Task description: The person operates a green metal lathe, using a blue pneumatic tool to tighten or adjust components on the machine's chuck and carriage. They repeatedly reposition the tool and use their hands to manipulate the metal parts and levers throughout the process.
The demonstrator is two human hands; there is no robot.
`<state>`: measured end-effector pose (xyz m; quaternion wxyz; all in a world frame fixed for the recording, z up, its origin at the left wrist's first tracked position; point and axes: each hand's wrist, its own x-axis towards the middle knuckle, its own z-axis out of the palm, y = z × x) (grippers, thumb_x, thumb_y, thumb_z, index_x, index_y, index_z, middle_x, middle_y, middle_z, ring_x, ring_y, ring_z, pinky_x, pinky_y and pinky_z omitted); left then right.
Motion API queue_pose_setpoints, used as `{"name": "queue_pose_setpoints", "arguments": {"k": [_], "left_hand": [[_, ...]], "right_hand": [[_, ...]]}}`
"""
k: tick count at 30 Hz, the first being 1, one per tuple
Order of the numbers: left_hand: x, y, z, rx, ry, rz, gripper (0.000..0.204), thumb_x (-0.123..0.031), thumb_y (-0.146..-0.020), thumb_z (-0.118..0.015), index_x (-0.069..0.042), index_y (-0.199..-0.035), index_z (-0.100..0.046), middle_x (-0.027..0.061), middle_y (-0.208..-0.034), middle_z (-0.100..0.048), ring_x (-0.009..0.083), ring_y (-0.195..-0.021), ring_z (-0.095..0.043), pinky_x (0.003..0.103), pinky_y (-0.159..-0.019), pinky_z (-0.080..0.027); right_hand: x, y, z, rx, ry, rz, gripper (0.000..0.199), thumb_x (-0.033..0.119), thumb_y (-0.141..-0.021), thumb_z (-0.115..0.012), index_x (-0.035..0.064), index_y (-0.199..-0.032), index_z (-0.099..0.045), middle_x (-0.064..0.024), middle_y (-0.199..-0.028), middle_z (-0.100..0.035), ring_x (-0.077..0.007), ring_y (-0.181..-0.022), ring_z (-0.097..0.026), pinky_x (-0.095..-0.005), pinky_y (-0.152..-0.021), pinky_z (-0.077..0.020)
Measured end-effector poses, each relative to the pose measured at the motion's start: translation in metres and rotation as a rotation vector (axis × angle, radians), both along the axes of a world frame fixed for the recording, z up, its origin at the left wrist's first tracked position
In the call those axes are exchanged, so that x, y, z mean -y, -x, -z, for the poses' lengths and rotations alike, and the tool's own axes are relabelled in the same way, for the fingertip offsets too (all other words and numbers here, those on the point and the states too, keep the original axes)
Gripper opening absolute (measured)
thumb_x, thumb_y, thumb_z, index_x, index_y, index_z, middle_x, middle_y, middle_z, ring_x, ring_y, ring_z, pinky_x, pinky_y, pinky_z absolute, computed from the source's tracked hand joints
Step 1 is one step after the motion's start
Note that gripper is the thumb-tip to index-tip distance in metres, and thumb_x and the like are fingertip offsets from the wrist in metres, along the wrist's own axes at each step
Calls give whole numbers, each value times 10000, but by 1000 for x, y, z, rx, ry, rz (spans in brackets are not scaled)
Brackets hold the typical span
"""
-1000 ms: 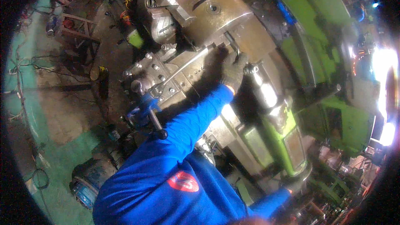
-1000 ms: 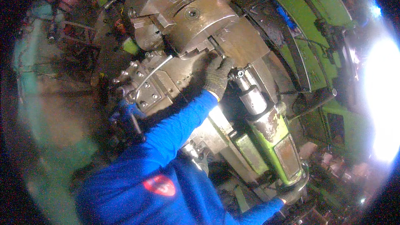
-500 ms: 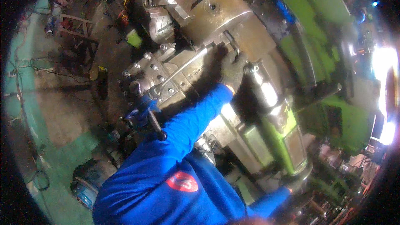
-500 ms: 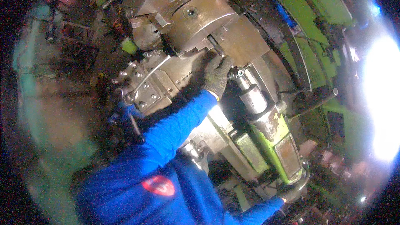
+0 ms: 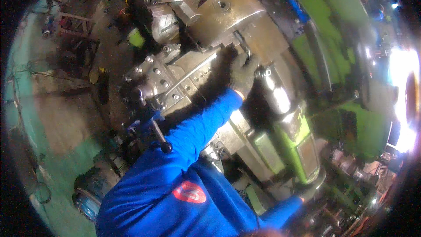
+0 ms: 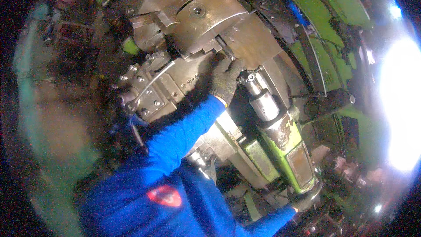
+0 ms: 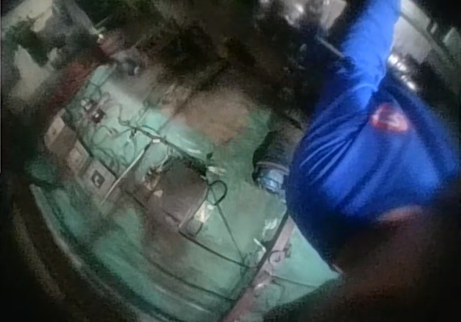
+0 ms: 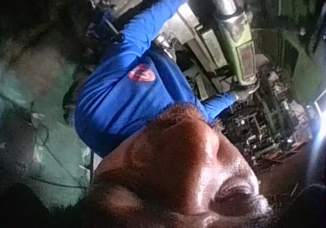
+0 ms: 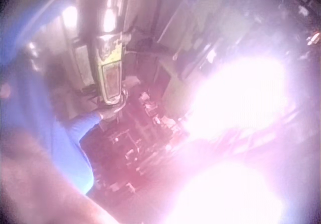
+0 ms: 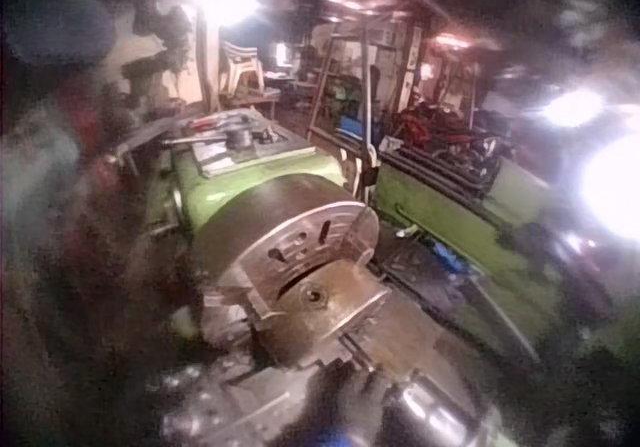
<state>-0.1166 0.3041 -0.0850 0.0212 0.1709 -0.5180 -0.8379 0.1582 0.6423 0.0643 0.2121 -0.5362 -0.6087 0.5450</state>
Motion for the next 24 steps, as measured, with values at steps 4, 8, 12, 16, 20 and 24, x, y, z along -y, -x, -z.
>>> {"name": "queue_pose_setpoints", "arguments": {"k": [4,8,12,16,20,24], "left_hand": [[2,1,-6,12,123,-25,332,-286,-993,-625,37,-1064,-645,109,-953,-663,171,-864,-580,341,-766,-489],[5,5,-16,39,167,3,311,-277,-984,-631,23,-1063,-657,88,-948,-659,165,-850,-583,329,-761,-489],[9,-1,-12,76,173,6,282,-259,-969,-656,12,-1046,-667,46,-921,-639,133,-848,-569,310,-749,-481],[1,2,-14,34,-30,-39,275,-257,-966,-648,16,-1000,-659,59,-887,-631,140,-817,-557,325,-736,-471],[4,2,-7,-13,196,8,230,-239,-948,-666,-13,-988,-668,30,-902,-610,121,-813,-540,303,-710,-463],[-2,5,-6,40,25,-40,217,-225,-945,-674,-12,-983,-669,22,-903,-610,124,-819,-537,302,-721,-466]], "right_hand": [[0,8,0,-64,-42,-66,687,617,-889,-579,178,-1417,-544,-98,-1417,-554,-327,-1234,-552,-483,-879,-515],[-13,-7,5,-85,-159,-149,602,522,-932,-552,152,-1407,-555,-112,-1403,-566,-324,-1241,-563,-473,-938,-516],[-20,-9,10,-85,-186,-183,602,519,-930,-557,147,-1403,-558,-116,-1405,-563,-327,-1247,-559,-473,-948,-515],[-26,-18,15,-88,-226,-206,603,517,-927,-562,142,-1399,-561,-120,-1406,-559,-330,-1253,-555,-473,-958,-514],[-33,-12,17,-92,-226,-206,604,515,-924,-567,136,-1395,-565,-124,-1407,-556,-333,-1259,-551,-473,-967,-513],[-36,-18,20,-88,-227,-209,604,512,-921,-572,131,-1390,-568,-127,-1408,-552,-335,-1265,-547,-473,-977,-512]]}}
